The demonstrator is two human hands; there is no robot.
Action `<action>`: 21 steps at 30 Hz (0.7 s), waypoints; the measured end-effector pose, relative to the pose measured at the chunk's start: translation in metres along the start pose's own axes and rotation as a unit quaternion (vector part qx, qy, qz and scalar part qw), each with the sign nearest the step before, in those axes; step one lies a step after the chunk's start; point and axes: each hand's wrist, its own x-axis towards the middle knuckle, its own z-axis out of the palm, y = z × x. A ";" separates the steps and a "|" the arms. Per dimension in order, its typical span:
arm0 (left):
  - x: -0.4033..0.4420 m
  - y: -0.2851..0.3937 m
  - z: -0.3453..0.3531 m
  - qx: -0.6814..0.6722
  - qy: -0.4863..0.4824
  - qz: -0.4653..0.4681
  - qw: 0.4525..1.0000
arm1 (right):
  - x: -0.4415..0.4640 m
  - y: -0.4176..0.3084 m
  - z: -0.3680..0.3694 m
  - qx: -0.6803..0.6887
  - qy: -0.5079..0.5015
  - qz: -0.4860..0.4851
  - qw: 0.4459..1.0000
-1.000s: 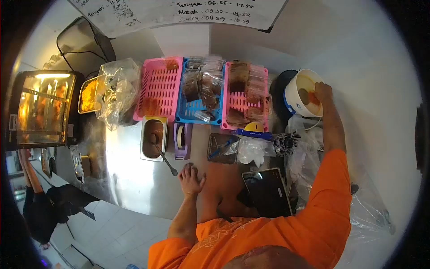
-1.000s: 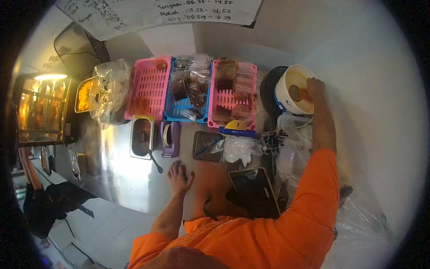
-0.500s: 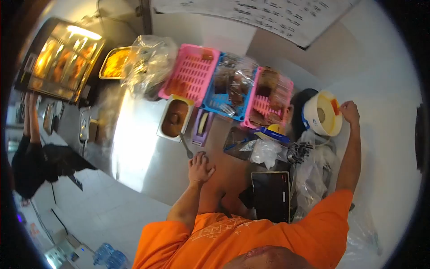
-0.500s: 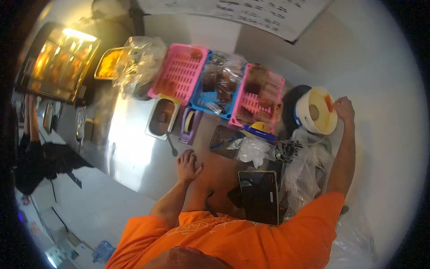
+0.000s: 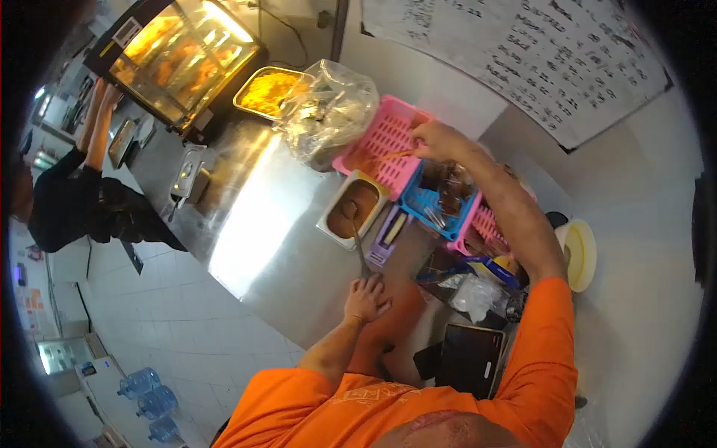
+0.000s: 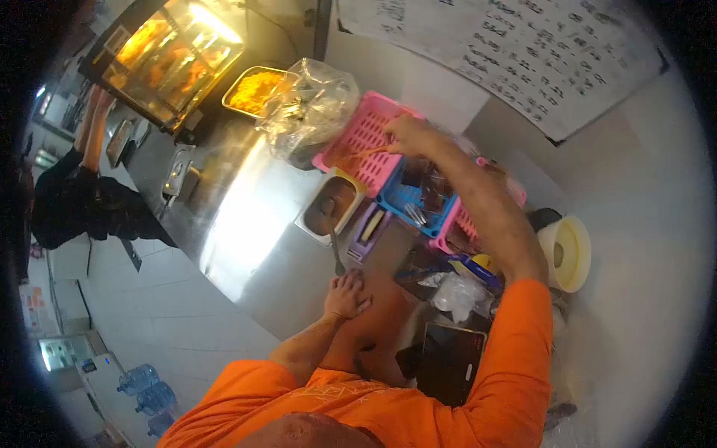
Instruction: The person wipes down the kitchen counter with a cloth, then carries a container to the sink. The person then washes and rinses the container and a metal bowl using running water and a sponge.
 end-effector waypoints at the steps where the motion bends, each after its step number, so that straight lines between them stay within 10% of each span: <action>1: -0.001 -0.001 0.001 0.010 -0.005 0.001 1.000 | 0.024 -0.010 0.009 -0.043 -0.046 -0.003 0.998; 6: -0.003 -0.004 0.004 -0.015 -0.026 -0.012 0.999 | 0.112 -0.033 0.083 -0.229 -0.058 0.000 0.972; 14: -0.001 -0.005 0.001 -0.022 -0.003 -0.010 1.000 | 0.041 -0.098 0.032 -0.020 -0.065 0.129 0.989; 18: -0.001 0.000 0.000 -0.011 0.017 -0.001 1.000 | -0.080 -0.166 -0.008 0.119 0.274 0.174 0.939; 20: -0.002 0.002 -0.005 -0.009 0.026 0.002 1.000 | -0.144 -0.205 0.034 0.176 0.509 0.213 0.815; 21: -0.003 0.003 -0.006 -0.012 0.025 0.005 1.000 | -0.172 -0.216 0.056 0.137 0.377 0.281 0.872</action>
